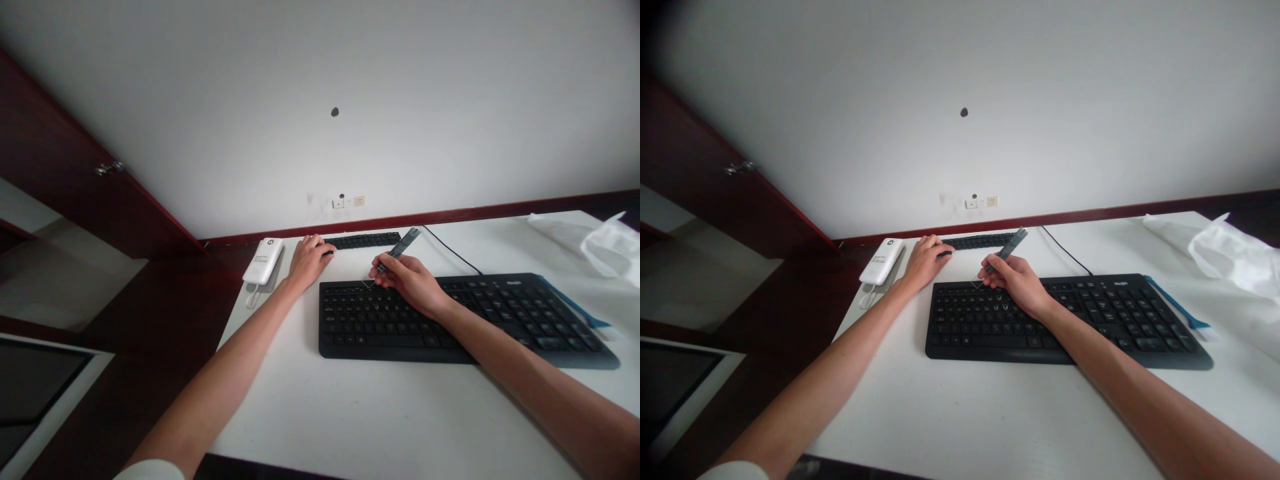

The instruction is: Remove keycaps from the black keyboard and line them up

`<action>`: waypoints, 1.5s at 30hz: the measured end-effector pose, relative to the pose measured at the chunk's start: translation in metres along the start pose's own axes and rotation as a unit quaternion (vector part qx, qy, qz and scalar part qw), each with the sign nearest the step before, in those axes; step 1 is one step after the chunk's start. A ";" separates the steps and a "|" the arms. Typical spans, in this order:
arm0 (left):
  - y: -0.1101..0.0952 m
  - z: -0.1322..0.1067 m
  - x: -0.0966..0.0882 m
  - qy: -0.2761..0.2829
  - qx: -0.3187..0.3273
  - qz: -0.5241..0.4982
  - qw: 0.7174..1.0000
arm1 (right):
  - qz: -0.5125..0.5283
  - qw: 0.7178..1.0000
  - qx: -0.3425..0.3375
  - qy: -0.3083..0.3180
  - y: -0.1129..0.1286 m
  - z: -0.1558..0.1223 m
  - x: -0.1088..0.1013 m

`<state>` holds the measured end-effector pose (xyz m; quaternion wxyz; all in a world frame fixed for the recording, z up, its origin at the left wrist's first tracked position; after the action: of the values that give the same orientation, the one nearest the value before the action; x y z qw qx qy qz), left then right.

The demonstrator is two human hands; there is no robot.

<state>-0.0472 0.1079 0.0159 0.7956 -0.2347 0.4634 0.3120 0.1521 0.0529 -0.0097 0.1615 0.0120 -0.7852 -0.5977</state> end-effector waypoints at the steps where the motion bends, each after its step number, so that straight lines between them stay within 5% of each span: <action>1: 0.000 0.000 0.000 0.000 0.000 -0.001 1.000 | 0.000 1.000 -0.001 0.001 0.000 0.000 0.000; 15: 0.000 -0.003 -0.003 -0.004 -0.003 -0.001 1.000 | -0.008 1.000 -0.003 -0.001 0.000 0.000 0.000; 23: -0.008 -0.007 -0.021 -0.039 -0.034 -0.028 0.998 | -0.094 0.995 -0.033 0.029 0.008 -0.006 0.014; 29: -0.056 -0.029 -0.041 -0.005 -0.036 -0.055 0.998 | -0.120 0.990 -0.055 0.038 0.012 -0.011 0.019; 33: -0.092 -0.056 -0.033 0.076 -0.040 -0.115 0.990 | -0.141 0.987 -0.058 0.041 0.012 -0.011 0.021; 45: -0.113 -0.059 -0.038 0.095 -0.011 -0.206 0.974 | -0.227 0.969 -0.048 0.085 0.012 -0.019 0.034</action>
<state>-0.0157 -0.0197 0.0315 0.7924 -0.3619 0.4755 0.1227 0.1271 0.0315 0.0139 0.0881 0.2326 -0.7159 -0.6524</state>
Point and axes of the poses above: each hand's wrist, its own z-axis towards the middle knuckle, its own x-axis out of the palm, y = z × x, the point moved 9 cm from there along z, towards the middle knuckle, and after that the axes turned 12 degrees about x, right-handed, at the moved point
